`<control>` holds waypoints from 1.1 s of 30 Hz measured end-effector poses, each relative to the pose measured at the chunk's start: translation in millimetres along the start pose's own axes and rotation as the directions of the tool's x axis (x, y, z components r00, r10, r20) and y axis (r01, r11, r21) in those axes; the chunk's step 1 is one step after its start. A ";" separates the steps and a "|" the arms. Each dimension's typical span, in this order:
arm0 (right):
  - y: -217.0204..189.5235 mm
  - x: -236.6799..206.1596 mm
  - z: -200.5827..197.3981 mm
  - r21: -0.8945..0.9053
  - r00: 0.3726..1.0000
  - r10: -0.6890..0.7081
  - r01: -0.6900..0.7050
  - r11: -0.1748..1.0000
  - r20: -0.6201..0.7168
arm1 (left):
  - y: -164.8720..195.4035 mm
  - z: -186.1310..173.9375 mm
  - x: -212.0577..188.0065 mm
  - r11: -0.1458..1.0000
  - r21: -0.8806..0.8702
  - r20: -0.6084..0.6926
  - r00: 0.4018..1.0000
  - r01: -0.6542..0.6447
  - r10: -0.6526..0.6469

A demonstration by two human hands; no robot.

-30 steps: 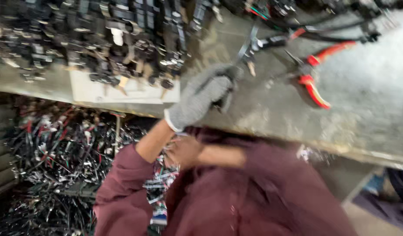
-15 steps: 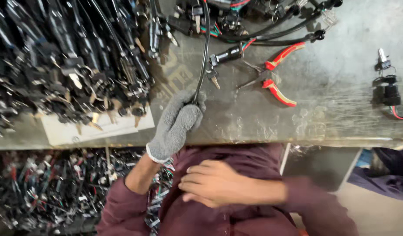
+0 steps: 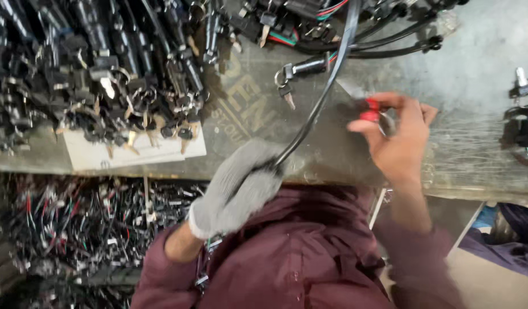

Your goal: The person sits at a workbench and uses red-handled pliers to strip insulation from the ends of black wire harnesses, working on one cable at a time and setting finished harnesses onto a growing pile on the table.

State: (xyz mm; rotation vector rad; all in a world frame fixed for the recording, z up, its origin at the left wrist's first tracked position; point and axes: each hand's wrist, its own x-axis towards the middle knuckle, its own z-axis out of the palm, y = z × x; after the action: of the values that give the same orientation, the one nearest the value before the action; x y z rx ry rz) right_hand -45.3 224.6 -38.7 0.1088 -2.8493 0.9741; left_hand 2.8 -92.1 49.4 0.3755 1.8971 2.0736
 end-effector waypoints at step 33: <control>-74.3 5.3 6.7 0.298 0.868 -0.460 0.397 0.868 0.185 | -16.0 47.6 10.7 0.791 0.596 -0.148 0.949 -0.137 0.277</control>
State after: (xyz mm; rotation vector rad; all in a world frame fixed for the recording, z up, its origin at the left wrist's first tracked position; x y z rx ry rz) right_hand -43.1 161.7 1.7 0.9186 -2.6952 1.2775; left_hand 12.3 -43.0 37.7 0.5180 2.7426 1.6563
